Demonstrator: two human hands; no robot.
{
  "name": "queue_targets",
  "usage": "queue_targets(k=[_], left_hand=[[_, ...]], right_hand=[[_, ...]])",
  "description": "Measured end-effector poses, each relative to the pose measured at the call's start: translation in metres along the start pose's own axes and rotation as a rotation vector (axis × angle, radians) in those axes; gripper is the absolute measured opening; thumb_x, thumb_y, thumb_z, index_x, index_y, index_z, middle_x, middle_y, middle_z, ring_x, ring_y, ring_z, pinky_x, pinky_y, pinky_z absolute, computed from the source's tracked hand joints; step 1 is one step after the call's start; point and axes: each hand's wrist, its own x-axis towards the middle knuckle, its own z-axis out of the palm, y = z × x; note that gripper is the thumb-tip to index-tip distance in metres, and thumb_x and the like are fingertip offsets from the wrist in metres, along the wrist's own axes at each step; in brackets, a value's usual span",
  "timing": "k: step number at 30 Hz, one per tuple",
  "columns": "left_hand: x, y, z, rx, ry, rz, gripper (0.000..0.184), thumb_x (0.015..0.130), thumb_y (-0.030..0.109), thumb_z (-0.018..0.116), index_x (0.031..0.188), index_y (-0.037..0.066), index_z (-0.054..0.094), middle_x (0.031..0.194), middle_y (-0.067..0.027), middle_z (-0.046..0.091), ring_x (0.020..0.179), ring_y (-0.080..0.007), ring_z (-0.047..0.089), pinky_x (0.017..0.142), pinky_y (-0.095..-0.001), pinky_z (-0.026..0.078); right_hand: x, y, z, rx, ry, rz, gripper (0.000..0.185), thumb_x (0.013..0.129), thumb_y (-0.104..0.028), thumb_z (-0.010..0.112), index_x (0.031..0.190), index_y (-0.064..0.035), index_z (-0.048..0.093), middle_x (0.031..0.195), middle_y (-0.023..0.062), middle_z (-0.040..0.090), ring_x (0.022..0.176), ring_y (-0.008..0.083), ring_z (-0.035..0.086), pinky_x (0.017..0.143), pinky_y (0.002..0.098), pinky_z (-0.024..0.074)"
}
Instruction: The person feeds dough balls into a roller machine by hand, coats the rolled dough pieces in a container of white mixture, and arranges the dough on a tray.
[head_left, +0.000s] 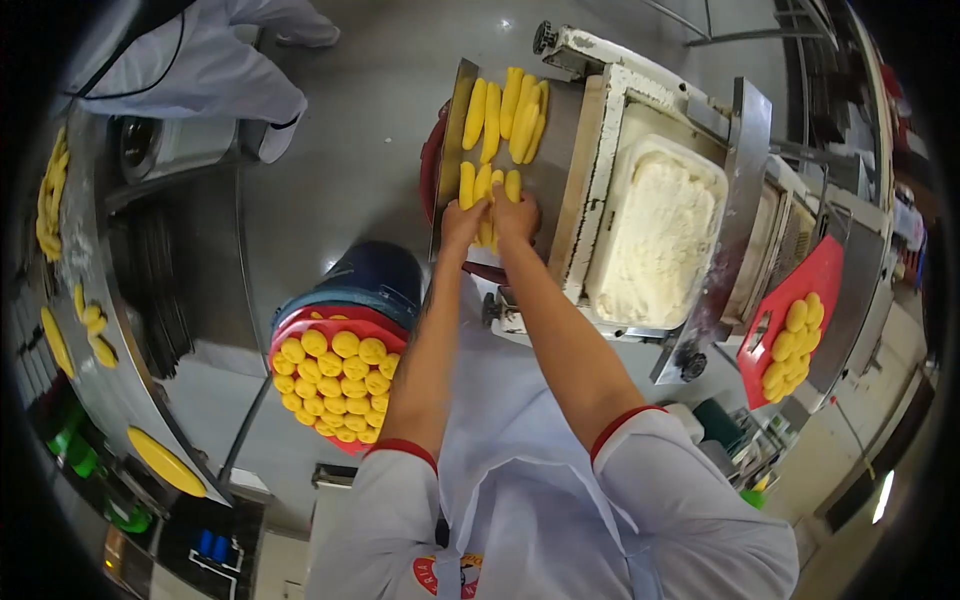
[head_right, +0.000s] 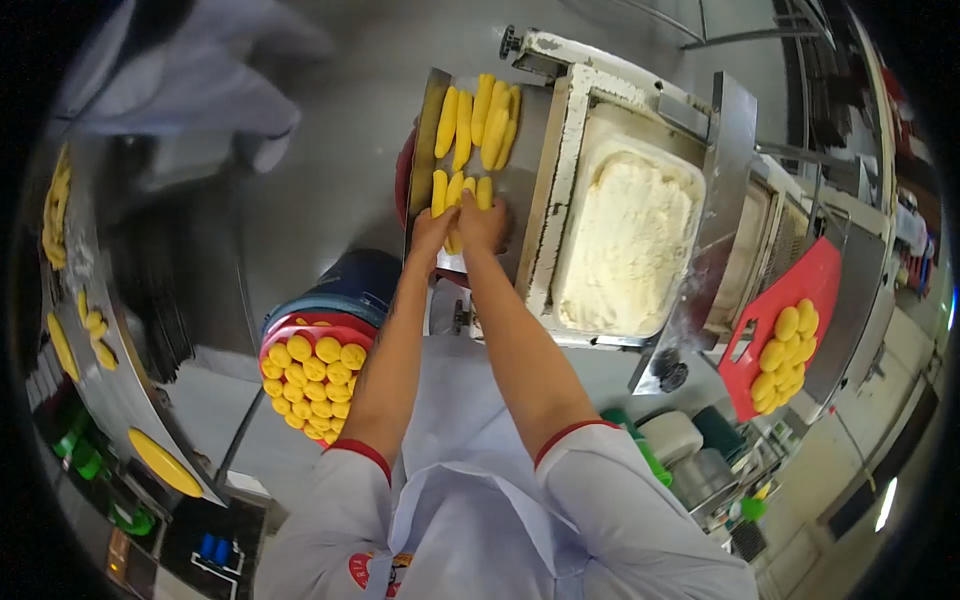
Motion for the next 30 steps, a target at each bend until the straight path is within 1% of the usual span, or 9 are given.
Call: queue_targets(k=[1,3,6,13,17,18,20,25,30], left_hand=[[-0.006,0.003,-0.005,-0.213,-0.107,-0.133,0.047,0.081,0.039,0.07,0.108,0.001,0.067,0.095,-0.0125,0.071,0.083,-0.0296,0.07,0.076,-0.038,0.054],[-0.009,-0.004,-0.014,-0.565,-0.337,-0.325,0.044,0.085,0.036,0.069,0.114,0.003,0.065,0.102,-0.009,0.07,0.089,-0.0219,0.069,0.077,-0.0329,0.053],[-0.045,0.014,-0.02,-0.721,-0.319,-0.354,0.046,0.087,0.033,0.069,0.119,0.0,0.062,0.107,-0.0088,0.068,0.093,-0.0198,0.067,0.081,-0.0307,0.052],[-0.036,0.097,-0.004,-0.412,-0.347,0.139,0.039,0.086,0.016,0.071,0.121,0.002,0.062,0.112,-0.0107,0.069,0.098,-0.0216,0.068,0.085,-0.0362,0.052],[0.03,0.123,0.025,0.031,-0.111,0.293,0.036,0.085,0.011,0.069,0.118,0.0,0.062,0.106,-0.0104,0.07,0.092,-0.021,0.068,0.081,-0.0366,0.053],[0.038,0.125,0.028,0.141,-0.025,0.29,0.035,0.085,0.01,0.068,0.118,0.0,0.062,0.105,-0.0101,0.07,0.09,-0.021,0.069,0.08,-0.0367,0.053],[0.043,0.118,0.025,-0.097,-0.158,0.191,0.038,0.084,0.008,0.066,0.121,0.0,0.059,0.112,-0.0094,0.067,0.099,-0.021,0.066,0.086,-0.0357,0.052],[0.007,0.089,-0.008,-0.485,-0.491,0.17,0.049,0.086,0.009,0.067,0.132,0.002,0.052,0.123,-0.0082,0.063,0.11,-0.0212,0.063,0.093,-0.035,0.051],[-0.101,0.094,-0.027,-0.598,-0.417,0.064,0.052,0.086,0.006,0.072,0.134,0.002,0.051,0.122,-0.008,0.063,0.112,-0.0201,0.062,0.096,-0.0344,0.05]], right_hand=[[0.0,0.0,-0.005,0.027,-0.144,0.008,0.051,0.081,-0.04,0.075,0.109,0.0019,0.068,0.102,0.0194,0.072,0.097,0.0315,0.069,0.086,0.0418,0.0508],[-0.009,0.002,-0.003,-0.269,-0.007,-0.032,0.051,0.081,-0.04,0.075,0.109,0.0017,0.067,0.1,0.0183,0.072,0.092,0.0315,0.069,0.083,0.0414,0.0517],[-0.019,-0.008,-0.009,-0.363,-0.025,-0.164,0.052,0.083,-0.042,0.074,0.11,0.0012,0.066,0.102,0.0184,0.072,0.092,0.0318,0.069,0.082,0.0413,0.0516],[-0.004,-0.075,-0.03,0.308,0.103,-0.324,0.055,0.087,-0.041,0.073,0.116,0.0042,0.062,0.104,0.0211,0.07,0.097,0.0339,0.068,0.087,0.0411,0.0507],[0.059,-0.069,-0.01,0.266,-0.118,-0.174,0.067,0.079,-0.039,0.081,0.123,0.0053,0.058,0.108,0.0211,0.069,0.099,0.0294,0.067,0.087,0.0368,0.0509],[0.06,-0.069,-0.002,0.15,-0.004,-0.163,0.067,0.077,-0.038,0.082,0.122,0.005,0.058,0.108,0.0209,0.069,0.098,0.0305,0.067,0.087,0.0377,0.0511],[0.061,-0.07,0.011,-0.089,0.209,-0.137,0.069,0.072,-0.037,0.084,0.121,0.0044,0.058,0.106,0.0206,0.069,0.097,0.0327,0.067,0.086,0.0395,0.0515],[0.015,-0.079,-0.022,0.143,-0.006,-0.219,0.056,0.071,-0.031,0.079,0.108,0.0023,0.053,0.104,0.0242,0.066,0.099,0.0391,0.065,0.087,0.0442,0.0497],[-0.082,-0.079,-0.082,0.124,-0.039,-0.232,0.059,0.071,-0.036,0.081,0.11,-0.0011,0.053,0.097,0.0222,0.065,0.094,0.0364,0.067,0.082,0.0408,0.0515]])
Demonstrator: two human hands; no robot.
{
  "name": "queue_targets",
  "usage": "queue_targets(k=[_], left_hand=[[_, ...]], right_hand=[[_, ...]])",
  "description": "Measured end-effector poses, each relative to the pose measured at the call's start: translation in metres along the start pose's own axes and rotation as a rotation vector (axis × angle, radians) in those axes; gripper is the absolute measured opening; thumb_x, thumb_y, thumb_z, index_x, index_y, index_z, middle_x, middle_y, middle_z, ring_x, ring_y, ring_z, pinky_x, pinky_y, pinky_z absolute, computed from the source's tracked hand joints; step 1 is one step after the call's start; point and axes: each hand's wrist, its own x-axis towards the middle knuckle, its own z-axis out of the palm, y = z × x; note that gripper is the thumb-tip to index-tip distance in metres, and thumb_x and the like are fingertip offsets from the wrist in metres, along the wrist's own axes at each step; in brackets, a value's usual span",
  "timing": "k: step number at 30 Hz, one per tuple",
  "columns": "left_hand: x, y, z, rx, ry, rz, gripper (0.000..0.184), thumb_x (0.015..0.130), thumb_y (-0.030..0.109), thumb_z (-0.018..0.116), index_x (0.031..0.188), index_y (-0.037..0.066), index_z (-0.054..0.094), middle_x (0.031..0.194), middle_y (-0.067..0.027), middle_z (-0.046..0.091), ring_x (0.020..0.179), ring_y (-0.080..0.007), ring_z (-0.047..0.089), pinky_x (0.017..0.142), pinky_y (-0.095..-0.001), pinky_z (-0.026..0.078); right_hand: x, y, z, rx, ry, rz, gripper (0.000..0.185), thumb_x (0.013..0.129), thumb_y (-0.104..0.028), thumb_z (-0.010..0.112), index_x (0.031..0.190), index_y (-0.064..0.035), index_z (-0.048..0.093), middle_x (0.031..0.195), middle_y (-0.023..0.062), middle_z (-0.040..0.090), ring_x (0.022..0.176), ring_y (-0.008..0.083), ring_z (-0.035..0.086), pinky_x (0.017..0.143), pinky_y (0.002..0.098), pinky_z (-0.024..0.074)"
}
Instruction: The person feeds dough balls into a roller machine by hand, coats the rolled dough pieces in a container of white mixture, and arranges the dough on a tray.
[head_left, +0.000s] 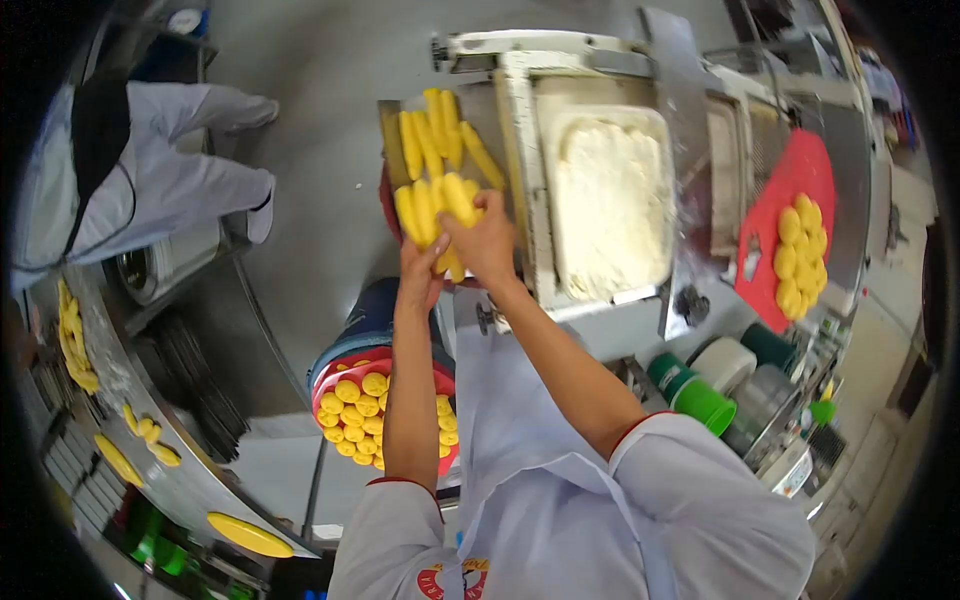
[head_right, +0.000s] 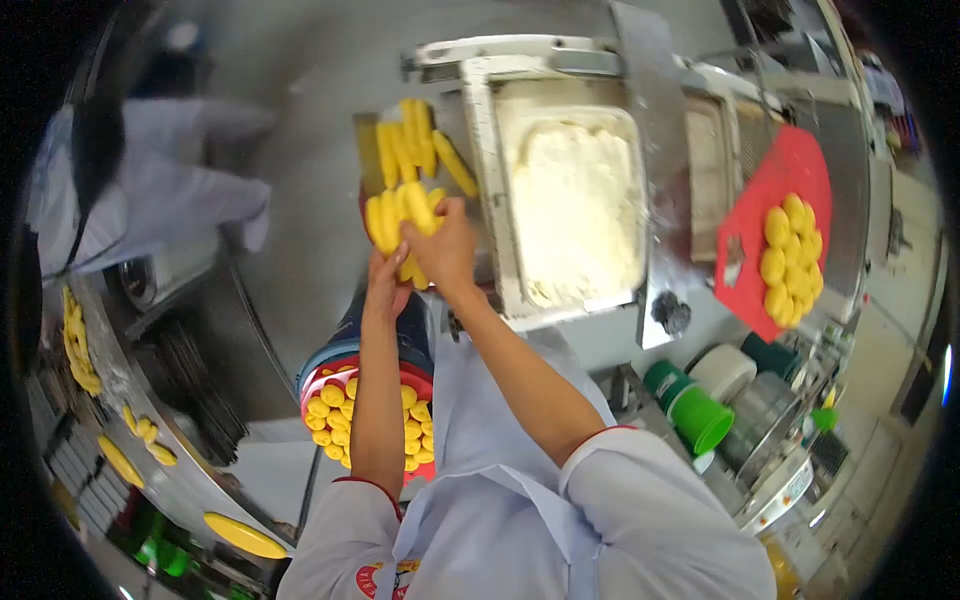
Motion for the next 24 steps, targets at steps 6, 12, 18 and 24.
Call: queue_targets(k=[6,12,18,24], left_hand=[[-0.106,0.07,0.1,0.718,-0.063,0.079,0.047,0.085,0.004,0.074,0.128,0.001,0.056,0.117,-0.0084,0.066,0.102,-0.0192,0.066,0.09,-0.0328,0.053],[-0.094,0.069,0.25,1.026,-0.122,0.438,0.057,0.078,0.014,0.078,0.127,-0.001,0.053,0.113,-0.0146,0.067,0.099,-0.026,0.067,0.087,-0.0374,0.053],[-0.087,0.047,0.324,1.642,0.244,1.073,0.08,0.077,0.02,0.078,0.143,-0.003,0.038,0.105,-0.0175,0.066,0.094,-0.0326,0.067,0.089,-0.0424,0.054],[-0.056,-0.042,0.259,2.256,-0.168,0.405,0.021,0.084,0.009,0.059,0.102,0.0,0.065,0.093,-0.0212,0.068,0.086,-0.0395,0.067,0.078,-0.0493,0.054]], right_hand=[[-0.043,-0.016,-0.12,0.652,-0.354,0.069,0.044,0.082,-0.014,0.075,0.117,-0.0037,0.05,0.099,0.0162,0.066,0.074,0.0263,0.07,0.061,0.0342,0.0579],[-0.025,-0.075,-0.26,0.482,-0.082,-0.306,0.043,0.082,-0.012,0.076,0.114,0.0013,0.052,0.098,0.0119,0.064,0.079,0.0192,0.067,0.068,0.0304,0.0551],[-0.022,-0.097,-0.345,-0.079,0.212,-0.668,0.05,0.083,-0.026,0.073,0.125,-0.0019,0.056,0.113,0.024,0.063,0.099,0.0358,0.064,0.086,0.041,0.0519],[0.045,0.012,-0.306,-0.667,-0.535,-0.606,0.046,0.078,-0.03,0.076,0.114,-0.002,0.067,0.103,0.0264,0.068,0.097,0.0413,0.066,0.086,0.0478,0.0529]])
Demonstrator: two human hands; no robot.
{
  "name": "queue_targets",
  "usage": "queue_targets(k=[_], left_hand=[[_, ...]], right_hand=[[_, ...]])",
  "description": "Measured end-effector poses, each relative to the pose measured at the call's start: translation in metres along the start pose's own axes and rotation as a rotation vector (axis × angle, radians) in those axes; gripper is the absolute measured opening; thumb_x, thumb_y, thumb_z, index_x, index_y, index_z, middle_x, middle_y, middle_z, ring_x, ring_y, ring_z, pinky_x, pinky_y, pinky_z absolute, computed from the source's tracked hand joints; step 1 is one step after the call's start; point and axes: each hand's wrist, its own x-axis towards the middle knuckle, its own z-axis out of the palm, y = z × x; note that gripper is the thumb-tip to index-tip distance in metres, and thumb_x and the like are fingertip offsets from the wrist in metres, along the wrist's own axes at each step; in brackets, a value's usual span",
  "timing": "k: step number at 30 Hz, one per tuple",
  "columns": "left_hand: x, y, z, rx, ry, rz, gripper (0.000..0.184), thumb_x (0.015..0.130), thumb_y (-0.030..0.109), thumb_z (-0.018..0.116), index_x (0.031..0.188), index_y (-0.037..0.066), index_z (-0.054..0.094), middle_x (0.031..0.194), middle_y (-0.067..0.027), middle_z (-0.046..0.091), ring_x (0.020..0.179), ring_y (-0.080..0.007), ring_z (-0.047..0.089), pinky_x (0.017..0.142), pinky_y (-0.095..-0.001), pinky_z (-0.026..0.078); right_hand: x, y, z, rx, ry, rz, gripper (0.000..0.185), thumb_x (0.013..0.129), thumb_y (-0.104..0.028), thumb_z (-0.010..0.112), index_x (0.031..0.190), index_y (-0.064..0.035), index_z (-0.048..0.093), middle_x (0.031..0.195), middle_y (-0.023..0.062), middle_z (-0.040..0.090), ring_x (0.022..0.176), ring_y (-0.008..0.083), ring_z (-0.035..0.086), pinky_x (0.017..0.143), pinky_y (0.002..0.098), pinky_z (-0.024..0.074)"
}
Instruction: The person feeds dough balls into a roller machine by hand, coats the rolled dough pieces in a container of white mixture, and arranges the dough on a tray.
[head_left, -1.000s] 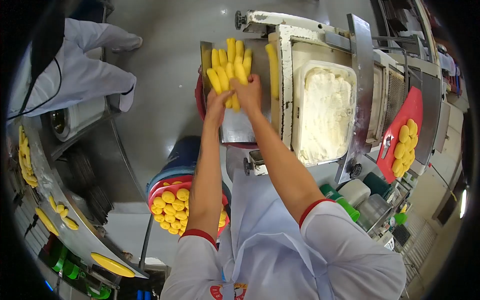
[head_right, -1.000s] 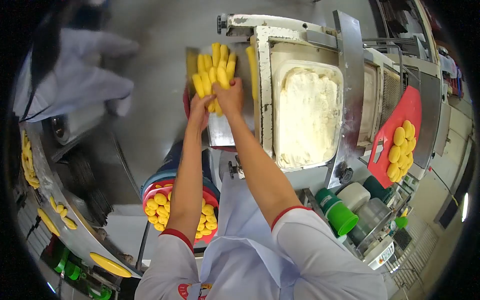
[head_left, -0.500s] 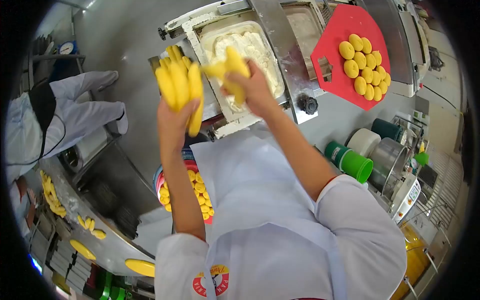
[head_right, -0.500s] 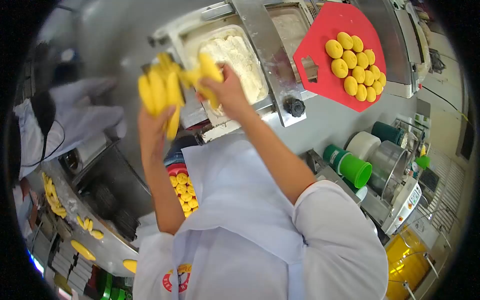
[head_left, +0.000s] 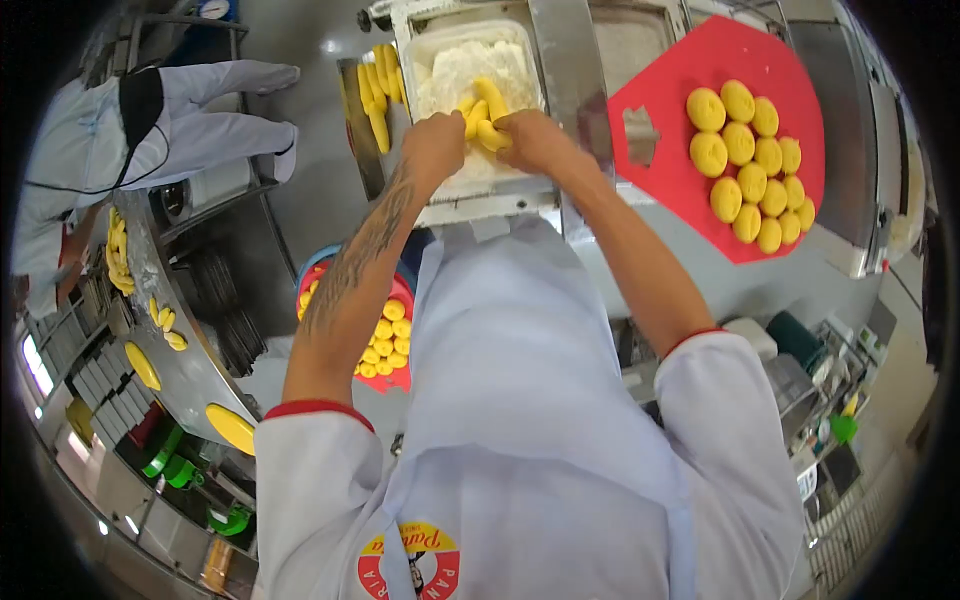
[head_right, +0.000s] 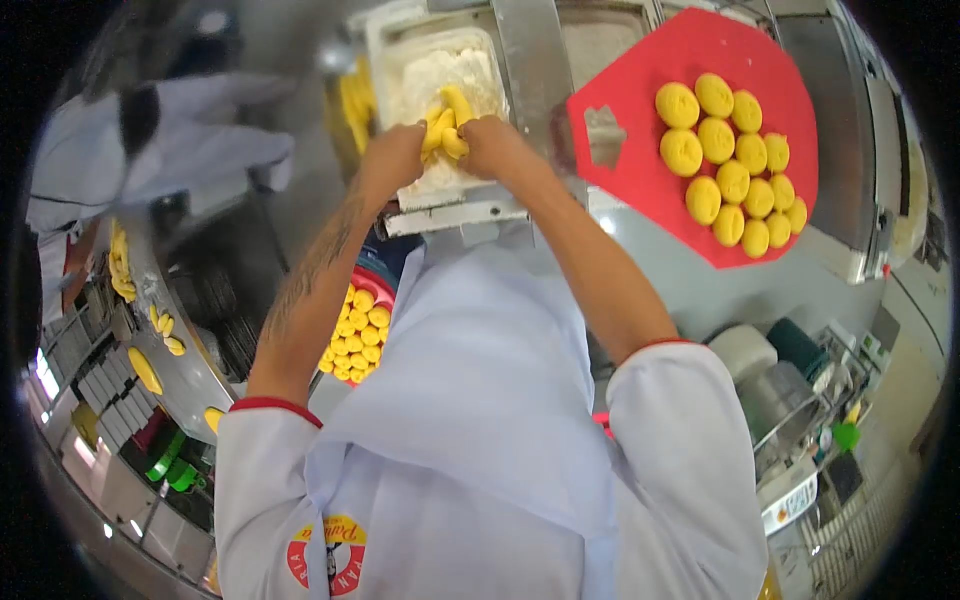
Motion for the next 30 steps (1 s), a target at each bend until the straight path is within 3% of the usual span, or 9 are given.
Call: queue_targets(k=[7,11,13,14,17,19,25,28,30], left_hand=[[-0.004,0.025,-0.047,-0.141,0.629,0.008,0.027,0.083,0.009,0.061,0.109,0.002,0.066,0.09,-0.0217,0.067,0.088,-0.0387,0.066,0.077,-0.0499,0.053],[0.018,0.018,0.028,-0.253,-0.018,-0.178,0.021,0.084,0.026,0.067,0.084,0.007,0.074,0.089,-0.0193,0.072,0.084,-0.0348,0.071,0.074,-0.0437,0.056],[0.024,0.014,0.011,-0.303,0.126,-0.196,0.024,0.077,0.024,0.071,0.088,0.003,0.072,0.091,-0.0215,0.072,0.084,-0.0359,0.071,0.075,-0.0435,0.056],[0.013,0.011,-0.002,-0.374,0.147,-0.205,0.028,0.073,0.023,0.074,0.09,0.001,0.071,0.092,-0.0226,0.071,0.084,-0.0364,0.07,0.076,-0.0434,0.056],[-0.006,-0.046,-0.004,-0.762,0.067,-0.233,0.049,0.067,0.028,0.081,0.106,0.0,0.07,0.096,-0.0207,0.072,0.086,-0.031,0.07,0.077,-0.0392,0.055],[-0.093,-0.059,-0.046,-1.195,0.173,-0.223,0.057,0.072,0.024,0.083,0.121,0.001,0.065,0.106,-0.0141,0.07,0.099,-0.0212,0.067,0.086,-0.036,0.053],[-0.259,-0.148,-0.023,-2.336,0.82,-0.526,0.049,0.081,0.012,0.078,0.124,-0.004,0.06,0.116,-0.0104,0.067,0.101,-0.0197,0.065,0.089,-0.0312,0.053],[-0.327,-0.239,-0.015,-2.223,1.119,-0.765,0.041,0.087,0.01,0.072,0.124,-0.001,0.06,0.114,-0.0125,0.067,0.099,-0.022,0.067,0.081,-0.0344,0.057],[-0.368,-0.321,-0.054,-2.049,1.518,-0.615,0.035,0.095,0.022,0.063,0.123,0.001,0.059,0.113,-0.0107,0.066,0.099,-0.0223,0.067,0.08,-0.0365,0.057]], right_hand=[[0.008,-0.016,-0.04,0.078,0.615,-0.202,0.041,0.079,-0.026,0.072,0.11,-0.0002,0.066,0.095,0.0255,0.068,0.088,0.0418,0.066,0.077,0.0484,0.0532],[0.046,0.053,0.067,-0.297,-0.144,-0.213,0.035,0.079,-0.028,0.073,0.102,-0.0017,0.069,0.093,0.024,0.069,0.088,0.0406,0.066,0.078,0.0486,0.0521],[0.044,0.057,0.058,-0.214,0.0,-0.214,0.03,0.083,-0.032,0.073,0.086,-0.0025,0.073,0.088,0.0218,0.071,0.082,0.0378,0.068,0.077,0.0478,0.0525],[0.038,0.012,0.003,-0.271,-0.302,0.061,0.032,0.084,-0.034,0.072,0.094,-0.0034,0.074,0.085,0.0193,0.072,0.082,0.0304,0.07,0.074,0.0419,0.053],[-0.001,-0.024,-0.055,0.37,-0.096,0.128,0.037,0.091,-0.029,0.066,0.104,0.0049,0.07,0.085,0.0042,0.069,0.073,0.0109,0.061,0.064,0.0303,0.0484],[-0.017,-0.041,-0.069,0.543,-0.06,0.146,0.031,0.096,-0.022,0.062,0.108,0.0058,0.066,0.087,0.0067,0.067,0.073,0.0129,0.063,0.063,0.0257,0.0488],[-0.005,-0.222,-0.009,0.717,-0.154,0.103,0.029,0.097,-0.017,0.06,0.112,0.0071,0.063,0.092,0.0091,0.068,0.075,0.0143,0.065,0.066,0.0268,0.0528],[0.066,-0.332,0.056,0.656,-0.324,-0.101,0.03,0.096,-0.018,0.062,0.117,0.0038,0.064,0.095,0.0054,0.067,0.082,0.011,0.062,0.071,0.0259,0.0498],[0.111,-0.461,0.098,0.757,-0.497,-0.261,0.034,0.099,-0.021,0.061,0.124,0.0023,0.06,0.107,0.0064,0.066,0.089,0.0148,0.064,0.078,0.0285,0.0513]])
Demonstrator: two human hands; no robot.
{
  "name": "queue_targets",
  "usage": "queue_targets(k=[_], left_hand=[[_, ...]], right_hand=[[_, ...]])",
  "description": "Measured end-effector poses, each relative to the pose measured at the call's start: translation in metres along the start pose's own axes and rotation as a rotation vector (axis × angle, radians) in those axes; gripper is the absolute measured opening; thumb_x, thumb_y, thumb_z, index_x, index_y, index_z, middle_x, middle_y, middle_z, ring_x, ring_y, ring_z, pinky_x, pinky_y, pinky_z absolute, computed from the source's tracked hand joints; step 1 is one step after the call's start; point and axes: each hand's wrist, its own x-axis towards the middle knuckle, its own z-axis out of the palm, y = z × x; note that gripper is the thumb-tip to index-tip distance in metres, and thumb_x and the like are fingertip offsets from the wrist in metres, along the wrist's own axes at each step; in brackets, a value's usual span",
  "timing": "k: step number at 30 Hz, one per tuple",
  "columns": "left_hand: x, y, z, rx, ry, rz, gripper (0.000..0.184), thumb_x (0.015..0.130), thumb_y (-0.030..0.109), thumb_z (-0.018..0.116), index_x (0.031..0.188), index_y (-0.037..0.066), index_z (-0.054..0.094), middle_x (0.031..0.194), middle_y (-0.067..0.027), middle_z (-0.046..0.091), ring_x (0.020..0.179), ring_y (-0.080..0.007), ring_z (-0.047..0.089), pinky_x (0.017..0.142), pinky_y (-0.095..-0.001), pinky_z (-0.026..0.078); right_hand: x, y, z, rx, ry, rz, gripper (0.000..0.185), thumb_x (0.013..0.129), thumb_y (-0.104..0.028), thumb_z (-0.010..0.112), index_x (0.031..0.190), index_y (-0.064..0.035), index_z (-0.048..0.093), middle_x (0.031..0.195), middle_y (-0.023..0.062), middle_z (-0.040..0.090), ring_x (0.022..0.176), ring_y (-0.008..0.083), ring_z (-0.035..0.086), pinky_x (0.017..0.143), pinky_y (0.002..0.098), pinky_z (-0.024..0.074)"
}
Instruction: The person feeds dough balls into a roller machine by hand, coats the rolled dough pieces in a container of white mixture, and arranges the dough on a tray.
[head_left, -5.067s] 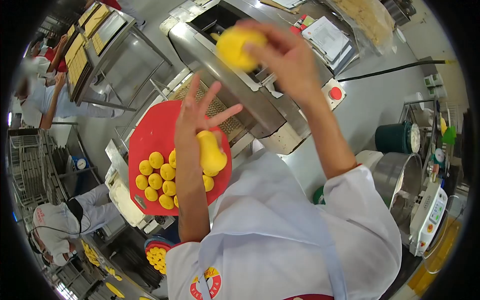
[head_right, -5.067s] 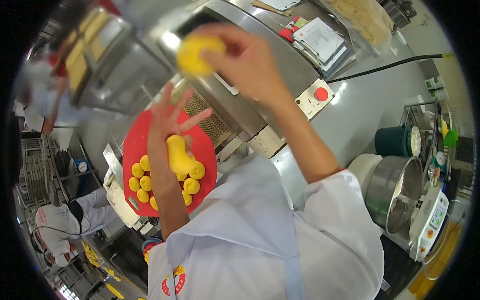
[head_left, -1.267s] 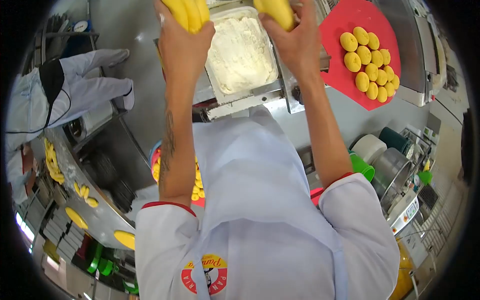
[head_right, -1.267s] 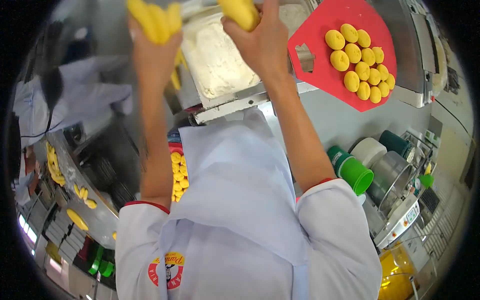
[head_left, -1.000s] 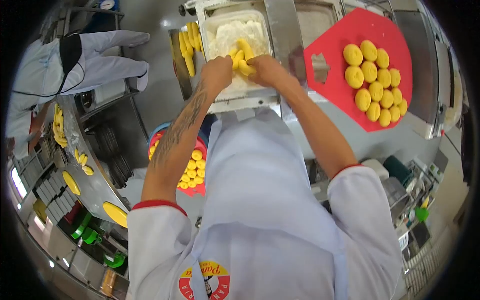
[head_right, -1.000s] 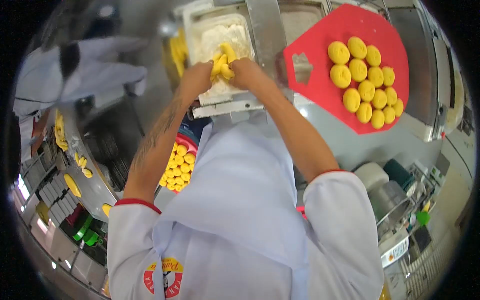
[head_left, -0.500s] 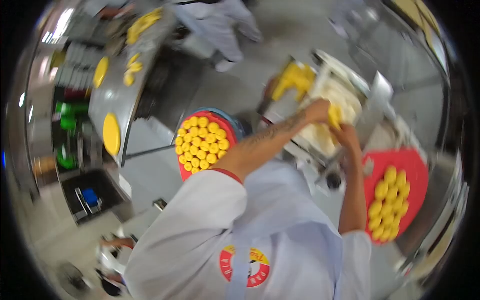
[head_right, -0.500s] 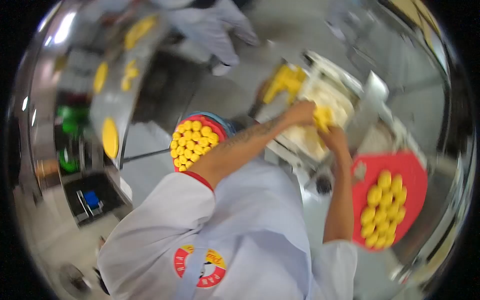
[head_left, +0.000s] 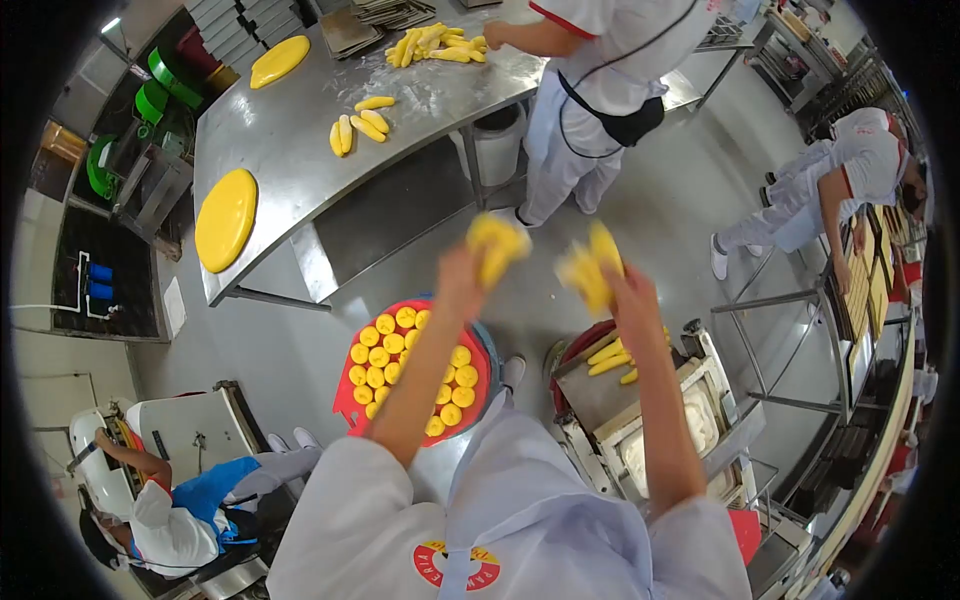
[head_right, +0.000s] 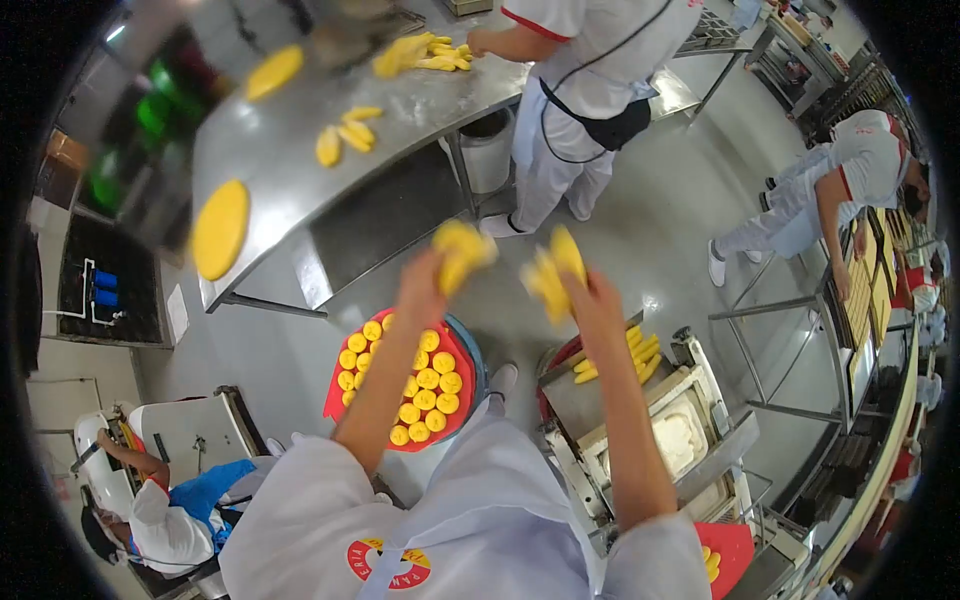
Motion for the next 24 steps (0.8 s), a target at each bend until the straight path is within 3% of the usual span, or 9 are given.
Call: queue_targets(k=[2,4,6,9,11,13,15,16,24], left_hand=[[0.059,0.088,0.002,-0.205,-0.128,0.176,0.048,0.1,0.043,0.055,0.127,0.003,0.056,0.112,-0.0109,0.066,0.104,-0.0237,0.066,0.086,-0.0418,0.057],[0.144,0.126,-0.035,-0.32,-0.154,0.15,0.081,0.096,0.057,0.054,0.149,0.002,0.027,0.139,-0.0243,0.047,0.114,-0.0414,0.06,0.095,-0.0527,0.054],[0.185,0.108,-0.097,-0.297,-0.006,0.06,0.099,0.092,0.06,0.058,0.156,0.006,0.005,0.149,-0.0302,0.031,0.12,-0.0554,0.052,0.098,-0.0595,0.051],[0.187,0.015,-0.163,-0.054,-0.144,-0.035,0.078,0.097,0.056,0.051,0.15,0.003,0.025,0.142,-0.0272,0.042,0.126,-0.0455,0.052,0.104,-0.0534,0.049],[0.116,-0.066,-0.122,0.3,0.013,-0.168,0.054,0.099,0.048,0.053,0.129,0.002,0.052,0.121,-0.0168,0.06,0.107,-0.0293,0.064,0.092,-0.042,0.054],[0.06,-0.176,-0.115,0.496,-0.369,-0.233,0.03,0.098,0.032,0.06,0.109,0.005,0.063,0.088,-0.0062,0.067,0.082,-0.0184,0.069,0.072,-0.0356,0.059],[-0.01,-0.265,-0.056,0.407,-0.405,-0.428,0.026,0.093,0.014,0.064,0.116,0.002,0.066,0.096,-0.0085,0.07,0.081,-0.0201,0.07,0.07,-0.0328,0.059],[-0.027,-0.283,-0.019,0.822,-0.666,-0.315,0.028,0.098,0.007,0.058,0.123,-0.005,0.062,0.104,-0.0124,0.07,0.091,-0.0217,0.07,0.079,-0.035,0.061],[0.033,-0.51,0.072,1.503,-0.574,0.016,0.078,0.084,0.031,0.07,0.143,-0.009,0.038,0.131,-0.0288,0.054,0.122,-0.0433,0.052,0.103,-0.0507,0.041]], right_hand=[[0.104,-0.052,0.063,0.271,-0.36,-0.063,0.059,0.101,-0.046,0.053,0.141,-0.0033,0.047,0.123,0.0128,0.06,0.102,0.0223,0.063,0.085,0.0363,0.0543],[0.178,-0.074,0.109,-0.062,-0.061,-0.042,0.086,0.091,-0.072,0.048,0.148,-0.0072,0.039,0.137,0.0226,0.05,0.101,0.0307,0.065,0.08,0.0417,0.0573],[0.189,-0.048,0.113,-0.172,-0.172,-0.017,0.088,0.092,-0.074,0.042,0.147,-0.0059,0.039,0.135,0.0241,0.053,0.09,0.0302,0.069,0.079,0.0403,0.0579],[0.113,0.047,0.079,-0.013,-0.378,-0.057,0.066,0.101,-0.06,0.039,0.123,-0.002,0.061,0.102,0.0142,0.07,0.079,0.0231,0.07,0.073,0.0353,0.0574],[0.022,0.117,0.039,0.037,-0.148,0.202,0.055,0.102,-0.051,0.048,0.115,-0.0009,0.066,0.098,0.0126,0.07,0.075,0.0193,0.068,0.071,0.0315,0.056],[-0.049,0.203,0.004,0.218,0.183,0.369,0.045,0.098,-0.043,0.06,0.11,-0.0001,0.068,0.092,0.0151,0.071,0.081,0.0247,0.072,0.073,0.0354,0.057],[-0.096,0.253,-0.029,-0.053,0.525,0.47,0.037,0.093,-0.029,0.068,0.111,0.0028,0.067,0.097,0.0183,0.071,0.088,0.0268,0.072,0.075,0.0347,0.0567],[-0.109,0.271,-0.04,-0.014,0.648,0.426,0.039,0.091,-0.026,0.068,0.116,0.0039,0.064,0.105,0.021,0.069,0.096,0.0301,0.07,0.081,0.0364,0.0554],[0.027,0.376,-0.203,-0.43,1.39,0.392,0.093,0.082,-0.042,0.072,0.15,0.0042,0.029,0.149,0.0349,0.034,0.142,0.0459,0.031,0.116,0.0489,0.0291]])
